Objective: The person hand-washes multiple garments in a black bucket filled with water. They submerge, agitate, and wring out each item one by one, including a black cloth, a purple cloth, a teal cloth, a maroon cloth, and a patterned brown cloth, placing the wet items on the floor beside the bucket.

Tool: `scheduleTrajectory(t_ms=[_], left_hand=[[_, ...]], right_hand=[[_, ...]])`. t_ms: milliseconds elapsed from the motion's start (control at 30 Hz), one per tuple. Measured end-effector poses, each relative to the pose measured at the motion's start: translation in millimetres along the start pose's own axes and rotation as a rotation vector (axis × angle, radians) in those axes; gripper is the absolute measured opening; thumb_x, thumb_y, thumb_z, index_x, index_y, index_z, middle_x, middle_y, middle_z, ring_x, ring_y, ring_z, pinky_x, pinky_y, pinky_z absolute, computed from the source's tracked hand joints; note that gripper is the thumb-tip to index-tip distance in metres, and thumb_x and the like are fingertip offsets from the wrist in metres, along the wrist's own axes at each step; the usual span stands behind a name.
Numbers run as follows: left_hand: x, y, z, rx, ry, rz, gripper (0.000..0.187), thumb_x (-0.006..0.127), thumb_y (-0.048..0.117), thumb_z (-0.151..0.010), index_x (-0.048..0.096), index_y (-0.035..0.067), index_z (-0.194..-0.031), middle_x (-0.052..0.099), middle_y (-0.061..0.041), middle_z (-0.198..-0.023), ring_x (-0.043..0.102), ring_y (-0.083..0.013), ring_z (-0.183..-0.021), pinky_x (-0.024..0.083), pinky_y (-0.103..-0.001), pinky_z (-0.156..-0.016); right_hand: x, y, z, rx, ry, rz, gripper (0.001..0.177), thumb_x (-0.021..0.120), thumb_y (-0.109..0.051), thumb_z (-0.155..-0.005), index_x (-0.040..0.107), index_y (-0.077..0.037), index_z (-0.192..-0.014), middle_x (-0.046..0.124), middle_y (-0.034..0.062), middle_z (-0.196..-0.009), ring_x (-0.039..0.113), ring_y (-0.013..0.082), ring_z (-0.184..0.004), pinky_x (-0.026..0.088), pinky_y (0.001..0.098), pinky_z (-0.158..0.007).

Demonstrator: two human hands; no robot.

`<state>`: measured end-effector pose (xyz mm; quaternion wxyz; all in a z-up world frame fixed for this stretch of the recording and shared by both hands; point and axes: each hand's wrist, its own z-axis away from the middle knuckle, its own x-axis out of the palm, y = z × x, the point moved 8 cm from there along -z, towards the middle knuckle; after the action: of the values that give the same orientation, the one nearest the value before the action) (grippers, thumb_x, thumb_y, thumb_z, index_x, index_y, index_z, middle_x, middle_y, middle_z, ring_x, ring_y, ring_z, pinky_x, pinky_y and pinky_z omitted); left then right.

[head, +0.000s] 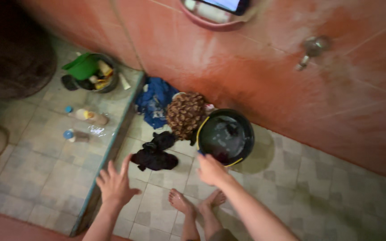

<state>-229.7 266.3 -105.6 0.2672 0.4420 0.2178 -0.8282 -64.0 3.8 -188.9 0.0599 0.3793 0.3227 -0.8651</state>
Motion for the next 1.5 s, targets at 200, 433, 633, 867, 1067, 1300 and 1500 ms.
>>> scheduleTrajectory(t_ms=[200,433,633,867,1067,1300,1500], left_hand=[[74,-6,-35,-0.034,-0.104,0.056,0.112,0.09,0.044,-0.074,0.018,0.037,-0.16,0.049,-0.016,-0.148,0.053,-0.0402,-0.133,0.051,-0.05,-0.104],[128,25,-64,0.132,-0.21,0.042,0.072,0.082,0.046,-0.082,0.049,0.025,-0.143,0.062,-0.011,-0.134,0.065,-0.0315,-0.122,0.054,-0.043,-0.103],[142,86,-88,0.255,-0.215,0.098,0.059,0.081,0.04,-0.082,0.058,0.02,-0.132,0.068,-0.013,-0.124,0.065,-0.0328,-0.119,0.054,-0.043,-0.102],[113,199,-87,0.44,-0.124,0.26,0.052,0.079,0.034,-0.081,0.06,0.017,-0.127,0.068,-0.015,-0.12,0.064,-0.0365,-0.115,0.054,-0.047,-0.096],[113,280,-111,0.465,-0.155,0.265,0.049,0.075,0.034,-0.086,0.057,0.016,-0.128,0.064,-0.017,-0.123,0.063,-0.0376,-0.115,0.053,-0.048,-0.096],[183,340,-196,0.578,0.028,0.344,0.043,0.078,0.025,-0.081,0.062,0.012,-0.119,0.066,-0.017,-0.114,0.064,-0.0393,-0.107,0.052,-0.049,-0.093],[281,386,-289,0.752,0.231,0.263,0.033,0.076,0.019,-0.081,0.063,0.008,-0.109,0.067,-0.016,-0.105,0.066,-0.0394,-0.1,0.054,-0.05,-0.087]], right_hand=[[19,132,22,0.24,-0.095,0.009,0.032,0.067,-0.023,-0.086,0.066,-0.007,-0.113,0.07,0.0222,-0.112,0.067,0.0401,-0.11,0.054,0.0507,-0.093],[32,151,30,0.162,0.026,-0.162,0.029,0.07,-0.023,-0.086,0.069,-0.007,-0.11,0.071,0.0221,-0.109,0.069,0.0386,-0.107,0.055,0.0465,-0.092],[37,160,31,0.244,0.088,-0.397,0.028,0.067,-0.024,-0.088,0.069,-0.009,-0.111,0.076,0.0185,-0.1,0.074,0.0331,-0.098,0.057,0.0417,-0.088],[43,235,26,0.303,0.18,-0.493,0.023,0.066,-0.019,-0.084,0.074,-0.009,-0.103,0.078,0.0154,-0.098,0.076,0.027,-0.094,0.058,0.0382,-0.086],[76,332,-33,0.314,0.244,-0.409,0.02,0.068,-0.019,-0.082,0.073,-0.009,-0.099,0.078,0.0141,-0.095,0.076,0.0278,-0.092,0.059,0.0392,-0.082],[95,417,-155,0.383,0.655,-0.288,0.017,0.06,-0.015,-0.092,0.071,-0.009,-0.104,0.076,0.0156,-0.093,0.074,0.0337,-0.089,0.059,0.0449,-0.08],[81,424,-255,0.299,0.787,-0.091,0.047,0.065,-0.014,-0.088,0.058,-0.013,-0.135,0.066,0.0235,-0.122,0.062,0.0457,-0.109,0.051,0.0545,-0.089]])
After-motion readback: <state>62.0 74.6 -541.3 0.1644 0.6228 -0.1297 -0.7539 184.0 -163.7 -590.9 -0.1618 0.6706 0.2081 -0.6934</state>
